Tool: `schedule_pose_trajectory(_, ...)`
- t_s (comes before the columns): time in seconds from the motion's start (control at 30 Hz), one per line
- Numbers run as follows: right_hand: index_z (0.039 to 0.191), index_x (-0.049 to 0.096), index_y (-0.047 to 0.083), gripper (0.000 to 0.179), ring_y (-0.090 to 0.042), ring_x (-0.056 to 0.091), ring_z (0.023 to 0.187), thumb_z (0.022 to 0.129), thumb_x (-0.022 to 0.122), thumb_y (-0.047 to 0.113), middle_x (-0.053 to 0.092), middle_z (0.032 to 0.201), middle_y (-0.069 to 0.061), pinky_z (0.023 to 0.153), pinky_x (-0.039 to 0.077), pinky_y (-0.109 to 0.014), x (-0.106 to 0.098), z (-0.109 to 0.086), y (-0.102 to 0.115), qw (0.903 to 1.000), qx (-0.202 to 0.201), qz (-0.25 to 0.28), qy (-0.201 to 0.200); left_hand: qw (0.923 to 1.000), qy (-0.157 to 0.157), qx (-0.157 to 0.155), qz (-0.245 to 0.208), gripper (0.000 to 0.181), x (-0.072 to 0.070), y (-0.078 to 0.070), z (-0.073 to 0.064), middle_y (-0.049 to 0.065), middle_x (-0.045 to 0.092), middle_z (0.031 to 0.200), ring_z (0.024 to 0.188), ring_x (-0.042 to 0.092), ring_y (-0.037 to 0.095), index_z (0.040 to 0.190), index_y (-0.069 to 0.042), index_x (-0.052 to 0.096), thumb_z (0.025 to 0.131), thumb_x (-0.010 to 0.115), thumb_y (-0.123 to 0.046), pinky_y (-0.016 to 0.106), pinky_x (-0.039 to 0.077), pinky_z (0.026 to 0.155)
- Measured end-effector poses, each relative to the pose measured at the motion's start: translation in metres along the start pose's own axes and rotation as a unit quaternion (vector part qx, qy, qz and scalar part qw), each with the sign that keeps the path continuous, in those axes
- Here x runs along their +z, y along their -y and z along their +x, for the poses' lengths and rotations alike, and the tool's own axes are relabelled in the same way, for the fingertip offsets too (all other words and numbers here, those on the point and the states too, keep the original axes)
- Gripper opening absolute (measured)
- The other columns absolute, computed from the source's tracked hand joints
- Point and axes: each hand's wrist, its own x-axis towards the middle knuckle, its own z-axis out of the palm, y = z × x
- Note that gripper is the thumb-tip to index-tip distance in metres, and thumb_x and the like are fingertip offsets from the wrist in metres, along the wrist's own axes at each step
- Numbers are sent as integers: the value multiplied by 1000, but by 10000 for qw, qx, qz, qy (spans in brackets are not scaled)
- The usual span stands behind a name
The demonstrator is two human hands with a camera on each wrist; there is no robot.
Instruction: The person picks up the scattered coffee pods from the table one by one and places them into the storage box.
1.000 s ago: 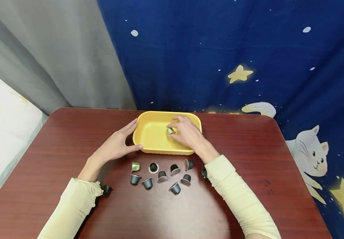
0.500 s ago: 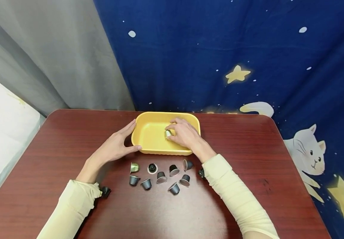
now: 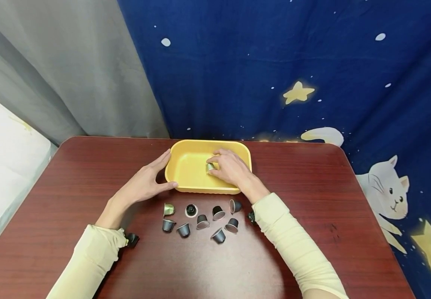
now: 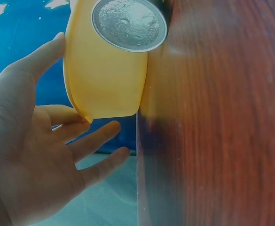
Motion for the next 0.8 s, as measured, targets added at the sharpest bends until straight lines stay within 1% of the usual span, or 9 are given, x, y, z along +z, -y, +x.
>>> schedule_pose_trajectory(0.13,122,73,16,37,-28,45,136,91,72,37,56,141,-14,116,28,-44,1,1,-1,9999,-62,-48,107,10000,-1,0,18,103,1,0,0,-2,14,166,146,31,22,159,-9,21,85,65,-66,46,33,113)
schedule_pose_trajectory(0.37,123,72,14,39,-28,43,138,92,71,38,53,144,-15,117,25,-47,3,-1,0,9997,-29,50,224,10000,41,-36,-7,104,1,0,-1,-2,14,166,145,31,23,159,-9,20,85,65,-66,47,33,113)
schedule_pose_trajectory(0.5,124,71,14,40,-27,43,139,93,69,38,53,145,-15,117,24,-47,3,0,0,9995,-2,85,288,9999,61,-89,0,104,1,0,-1,-4,13,166,145,31,23,159,-10,20,85,65,-66,47,33,113)
schedule_pose_trajectory(0.67,124,71,15,39,-28,43,138,93,68,39,53,145,-14,117,25,-46,1,0,1,9995,81,58,290,9999,8,-131,-1,101,1,-1,1,-6,12,166,145,31,21,160,-13,19,85,66,-64,46,34,112)
schedule_pose_trajectory(0.8,125,70,15,39,-28,45,137,94,68,38,54,143,-14,116,27,-44,2,-1,2,9997,46,3,250,10000,35,-79,26,102,1,0,1,-6,11,166,146,31,22,160,-13,18,86,66,-64,47,34,113)
